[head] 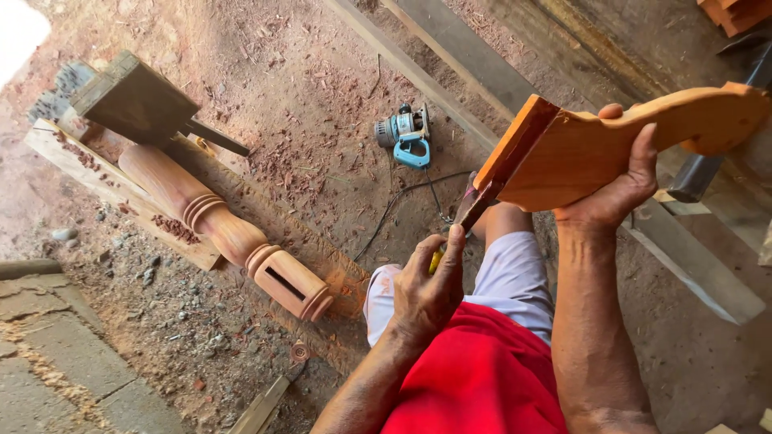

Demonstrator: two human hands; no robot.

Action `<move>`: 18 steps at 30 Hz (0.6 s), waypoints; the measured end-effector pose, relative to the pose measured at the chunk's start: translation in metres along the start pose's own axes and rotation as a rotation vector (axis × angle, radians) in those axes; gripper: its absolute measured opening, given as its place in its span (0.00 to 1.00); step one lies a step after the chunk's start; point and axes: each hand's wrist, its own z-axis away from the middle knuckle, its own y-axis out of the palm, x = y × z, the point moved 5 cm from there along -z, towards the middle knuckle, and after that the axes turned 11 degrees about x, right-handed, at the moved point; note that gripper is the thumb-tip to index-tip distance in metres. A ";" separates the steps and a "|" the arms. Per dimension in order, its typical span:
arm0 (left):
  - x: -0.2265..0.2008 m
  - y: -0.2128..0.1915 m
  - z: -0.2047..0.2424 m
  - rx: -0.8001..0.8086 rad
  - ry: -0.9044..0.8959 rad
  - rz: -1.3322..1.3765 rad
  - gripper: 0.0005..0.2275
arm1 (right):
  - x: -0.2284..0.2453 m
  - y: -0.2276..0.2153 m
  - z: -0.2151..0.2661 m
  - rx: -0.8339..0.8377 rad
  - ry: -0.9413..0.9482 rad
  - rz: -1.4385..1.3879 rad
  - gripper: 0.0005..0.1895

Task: Applying wood glue to the joints of wooden chair components in preparation for assembly.

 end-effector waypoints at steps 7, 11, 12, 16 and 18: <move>0.037 0.004 0.017 0.146 -0.112 -0.061 0.24 | 0.000 -0.004 -0.007 -0.047 0.066 -0.038 0.22; 0.050 -0.006 0.046 0.044 -0.157 -0.064 0.24 | 0.004 -0.011 -0.024 -0.071 0.054 -0.219 0.14; 0.051 -0.014 0.033 0.045 -0.137 -0.062 0.24 | 0.004 -0.005 -0.028 -0.067 0.035 -0.219 0.14; 0.032 -0.036 0.023 0.012 -0.170 0.056 0.23 | -0.002 0.003 -0.022 -0.104 0.112 -0.172 0.20; 0.023 -0.043 0.017 0.016 -0.159 0.116 0.22 | -0.006 0.003 -0.020 -0.127 0.108 -0.186 0.21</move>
